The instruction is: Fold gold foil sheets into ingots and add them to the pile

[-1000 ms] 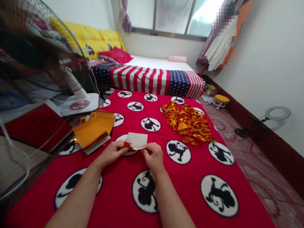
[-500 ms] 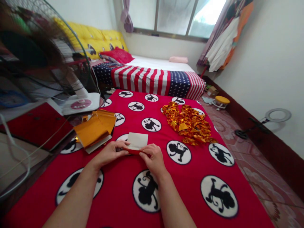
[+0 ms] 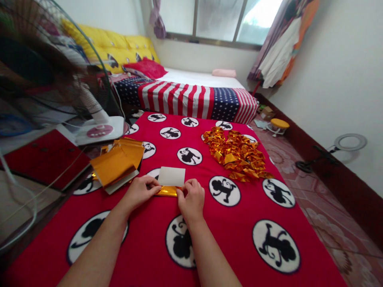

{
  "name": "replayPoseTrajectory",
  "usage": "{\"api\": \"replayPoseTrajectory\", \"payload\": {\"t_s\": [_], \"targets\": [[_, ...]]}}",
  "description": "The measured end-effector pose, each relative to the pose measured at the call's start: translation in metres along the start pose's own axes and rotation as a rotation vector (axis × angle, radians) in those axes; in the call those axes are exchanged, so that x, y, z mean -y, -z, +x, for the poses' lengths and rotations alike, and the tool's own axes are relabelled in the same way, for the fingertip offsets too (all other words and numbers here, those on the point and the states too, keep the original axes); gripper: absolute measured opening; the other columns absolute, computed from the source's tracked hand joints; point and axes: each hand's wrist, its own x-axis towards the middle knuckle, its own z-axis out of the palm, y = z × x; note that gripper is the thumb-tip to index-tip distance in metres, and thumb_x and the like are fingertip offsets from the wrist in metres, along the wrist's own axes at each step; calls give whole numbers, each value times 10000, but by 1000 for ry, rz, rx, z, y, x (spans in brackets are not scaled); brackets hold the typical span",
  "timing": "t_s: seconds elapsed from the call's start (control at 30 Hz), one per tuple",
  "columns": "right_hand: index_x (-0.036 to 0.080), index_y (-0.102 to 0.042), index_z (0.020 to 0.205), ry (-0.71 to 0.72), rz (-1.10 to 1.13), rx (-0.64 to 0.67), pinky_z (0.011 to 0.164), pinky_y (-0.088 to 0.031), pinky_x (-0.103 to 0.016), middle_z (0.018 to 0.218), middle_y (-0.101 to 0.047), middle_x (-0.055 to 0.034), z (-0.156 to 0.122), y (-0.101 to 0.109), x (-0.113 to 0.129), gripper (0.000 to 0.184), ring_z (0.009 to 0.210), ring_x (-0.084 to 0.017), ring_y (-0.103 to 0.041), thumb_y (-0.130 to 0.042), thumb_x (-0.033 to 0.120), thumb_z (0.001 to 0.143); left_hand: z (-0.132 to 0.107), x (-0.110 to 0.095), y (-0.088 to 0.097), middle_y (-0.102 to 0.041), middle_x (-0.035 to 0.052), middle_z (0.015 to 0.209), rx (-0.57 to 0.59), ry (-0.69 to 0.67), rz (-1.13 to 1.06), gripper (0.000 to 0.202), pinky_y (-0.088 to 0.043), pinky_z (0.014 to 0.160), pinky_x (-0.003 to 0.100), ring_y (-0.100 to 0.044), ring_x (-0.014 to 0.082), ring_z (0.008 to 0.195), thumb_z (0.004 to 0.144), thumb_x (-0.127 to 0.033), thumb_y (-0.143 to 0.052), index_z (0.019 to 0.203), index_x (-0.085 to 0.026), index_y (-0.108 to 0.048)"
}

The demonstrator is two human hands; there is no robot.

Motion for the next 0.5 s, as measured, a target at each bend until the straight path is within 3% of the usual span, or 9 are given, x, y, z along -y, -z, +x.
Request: {"api": "replayPoseTrajectory", "payload": {"t_s": [0.5], "targets": [[196, -573, 656, -55, -55, -15, 752, -350, -327, 884, -610, -35, -2, -2, 2, 146, 864, -199, -554, -620, 170, 792, 0, 0, -1, -709, 49, 738, -19, 50, 35, 153, -447, 638, 261, -621, 175, 682, 718, -314, -665, 711, -189, -753]]}}
